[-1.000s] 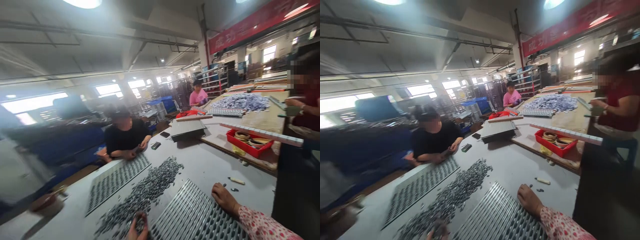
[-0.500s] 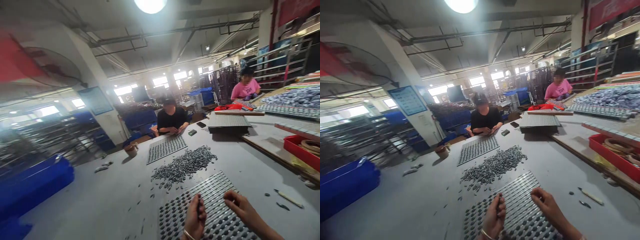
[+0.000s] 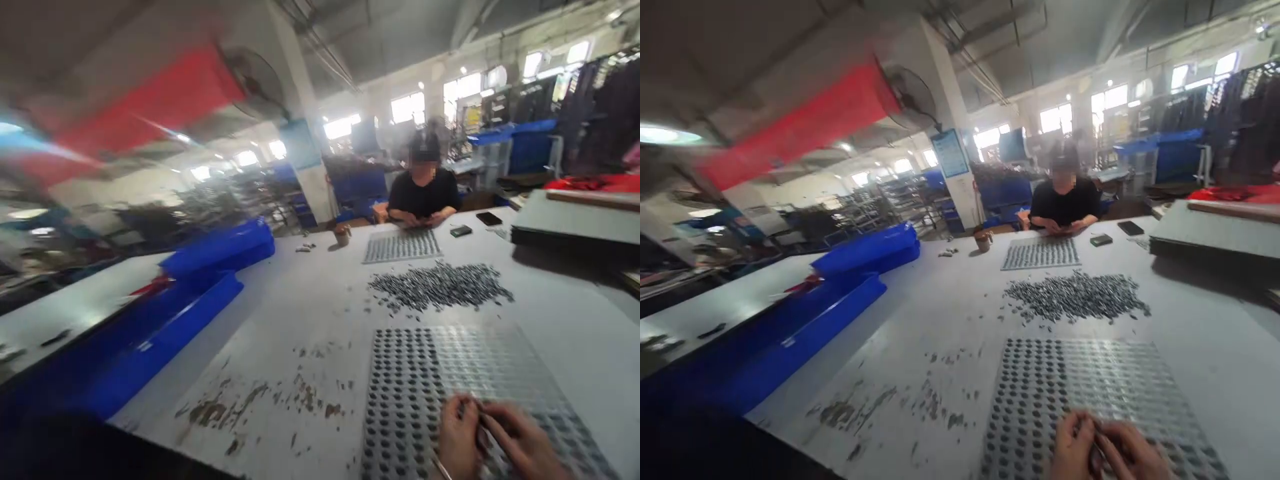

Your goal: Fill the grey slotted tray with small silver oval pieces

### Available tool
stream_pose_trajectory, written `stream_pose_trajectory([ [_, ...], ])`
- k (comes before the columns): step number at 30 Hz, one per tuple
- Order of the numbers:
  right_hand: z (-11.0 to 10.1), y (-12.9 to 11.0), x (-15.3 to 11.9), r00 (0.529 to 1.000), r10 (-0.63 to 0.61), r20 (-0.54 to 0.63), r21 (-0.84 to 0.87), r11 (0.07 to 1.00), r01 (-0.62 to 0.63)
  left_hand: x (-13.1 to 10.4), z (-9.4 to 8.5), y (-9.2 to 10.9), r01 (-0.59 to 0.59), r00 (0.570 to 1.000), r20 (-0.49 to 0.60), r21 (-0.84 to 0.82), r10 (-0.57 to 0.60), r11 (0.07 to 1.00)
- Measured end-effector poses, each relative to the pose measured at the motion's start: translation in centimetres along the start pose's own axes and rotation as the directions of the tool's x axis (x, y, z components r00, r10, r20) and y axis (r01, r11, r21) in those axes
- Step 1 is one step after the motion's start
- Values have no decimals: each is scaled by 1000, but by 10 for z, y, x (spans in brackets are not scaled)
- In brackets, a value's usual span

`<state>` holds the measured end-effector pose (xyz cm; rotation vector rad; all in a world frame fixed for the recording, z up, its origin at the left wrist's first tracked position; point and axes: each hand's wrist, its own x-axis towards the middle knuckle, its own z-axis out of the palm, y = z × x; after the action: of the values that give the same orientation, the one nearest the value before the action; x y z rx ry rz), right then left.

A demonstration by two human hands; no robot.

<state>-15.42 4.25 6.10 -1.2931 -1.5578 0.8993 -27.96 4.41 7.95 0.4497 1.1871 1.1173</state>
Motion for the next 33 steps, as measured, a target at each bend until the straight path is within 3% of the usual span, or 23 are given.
stream_pose_trajectory([
  [5,2,-77,-54,990,136,-23,14,991,-135,-78,-27,28,183,967,182,6,-181,983],
  [8,5,-111,-76,978,210,4,5,978,-210,-106,-41,39,234,933,272,35,-235,972],
  [11,0,-128,-84,968,247,50,-14,969,-246,-121,-46,47,268,917,290,61,-274,961],
  [14,-14,-125,-70,976,207,59,-84,976,-202,-126,-45,58,333,904,282,8,-321,943],
  [16,-27,-114,-51,983,181,-9,-203,963,-179,-125,-45,66,392,885,295,-50,-361,919],
  [18,-40,-102,-32,982,171,-77,-356,916,-187,-125,-45,74,439,864,311,-80,-396,895],
  [21,-51,-88,-14,979,199,-49,-561,805,-191,-126,-45,80,468,848,322,-87,-420,879],
  [27,-49,-89,-8,957,290,8,-759,624,-183,-131,-38,82,513,824,316,-65,-470,856],
  [33,-45,-91,-4,956,295,-1,-778,600,-186,-133,-35,87,547,819,258,-80,-513,833],
])
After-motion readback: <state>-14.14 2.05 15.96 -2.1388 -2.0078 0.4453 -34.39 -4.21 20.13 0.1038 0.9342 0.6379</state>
